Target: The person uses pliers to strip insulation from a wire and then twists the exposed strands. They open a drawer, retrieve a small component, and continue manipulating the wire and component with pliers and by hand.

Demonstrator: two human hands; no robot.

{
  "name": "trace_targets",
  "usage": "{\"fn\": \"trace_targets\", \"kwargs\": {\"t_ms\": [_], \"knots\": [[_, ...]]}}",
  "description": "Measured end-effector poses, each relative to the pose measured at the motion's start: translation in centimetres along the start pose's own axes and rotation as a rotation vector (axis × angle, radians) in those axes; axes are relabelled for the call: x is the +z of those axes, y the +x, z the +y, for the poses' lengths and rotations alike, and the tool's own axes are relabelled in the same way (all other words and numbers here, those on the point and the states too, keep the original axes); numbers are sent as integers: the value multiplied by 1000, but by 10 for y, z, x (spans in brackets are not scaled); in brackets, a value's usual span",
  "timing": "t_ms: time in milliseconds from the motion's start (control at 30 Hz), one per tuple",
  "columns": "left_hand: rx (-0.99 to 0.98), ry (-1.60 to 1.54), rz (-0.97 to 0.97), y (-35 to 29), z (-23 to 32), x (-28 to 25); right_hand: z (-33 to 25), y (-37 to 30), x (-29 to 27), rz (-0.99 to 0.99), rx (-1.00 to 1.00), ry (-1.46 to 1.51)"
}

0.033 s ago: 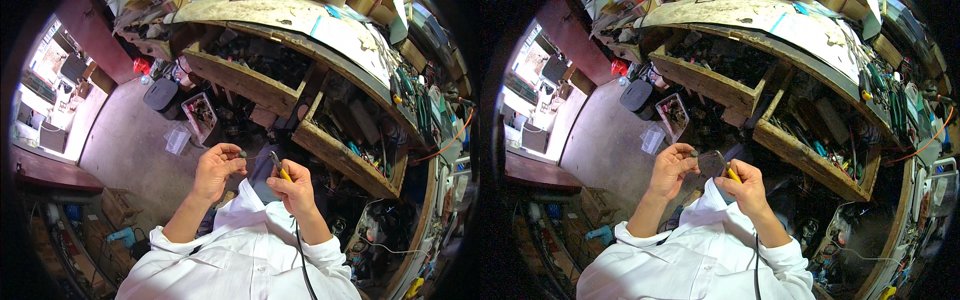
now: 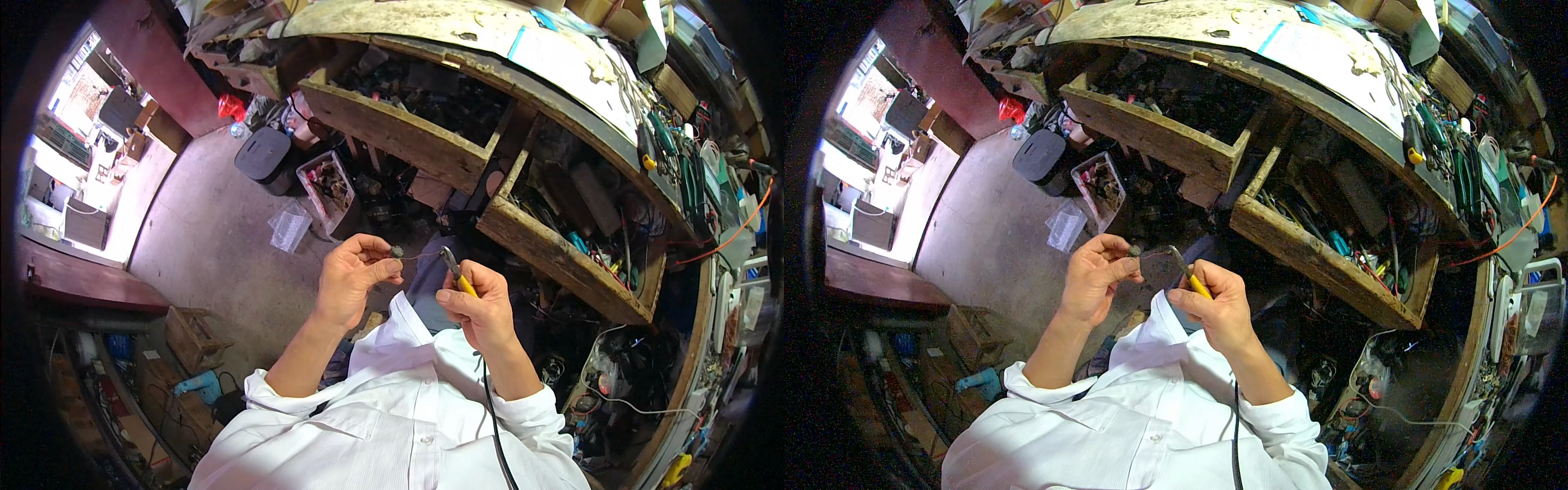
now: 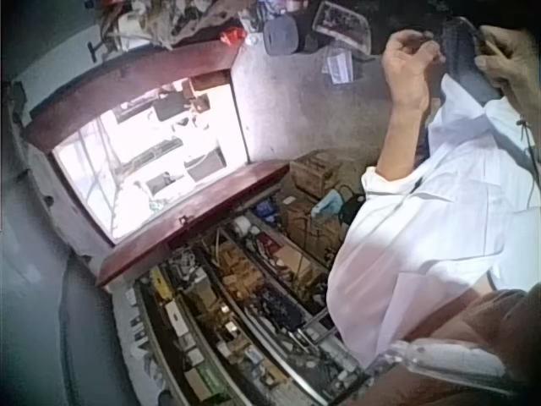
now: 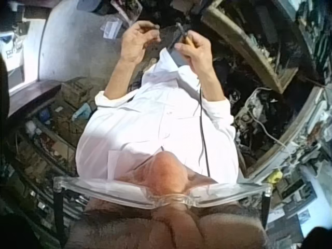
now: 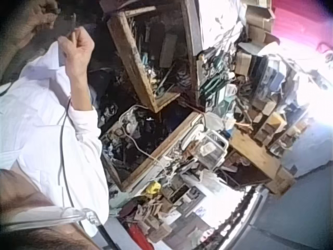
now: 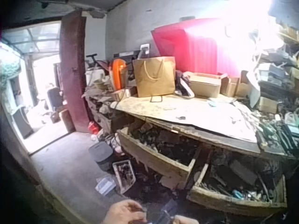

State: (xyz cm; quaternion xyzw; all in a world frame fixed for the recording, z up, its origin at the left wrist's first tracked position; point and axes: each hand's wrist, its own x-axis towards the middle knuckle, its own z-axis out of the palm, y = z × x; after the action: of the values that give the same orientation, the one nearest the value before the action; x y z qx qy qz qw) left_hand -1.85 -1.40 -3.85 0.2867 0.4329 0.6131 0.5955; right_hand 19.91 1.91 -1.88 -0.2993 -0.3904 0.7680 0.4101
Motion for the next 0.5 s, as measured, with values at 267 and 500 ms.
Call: {"fn": "trace_targets", "kwargs": {"t_ms": [267,500], "knots": [[290,566,-115,-8,9,0,-8,5,-5,145,63,95],[474,902,-146,-5,26,5,-1,6,-5,149,5,131]]}}
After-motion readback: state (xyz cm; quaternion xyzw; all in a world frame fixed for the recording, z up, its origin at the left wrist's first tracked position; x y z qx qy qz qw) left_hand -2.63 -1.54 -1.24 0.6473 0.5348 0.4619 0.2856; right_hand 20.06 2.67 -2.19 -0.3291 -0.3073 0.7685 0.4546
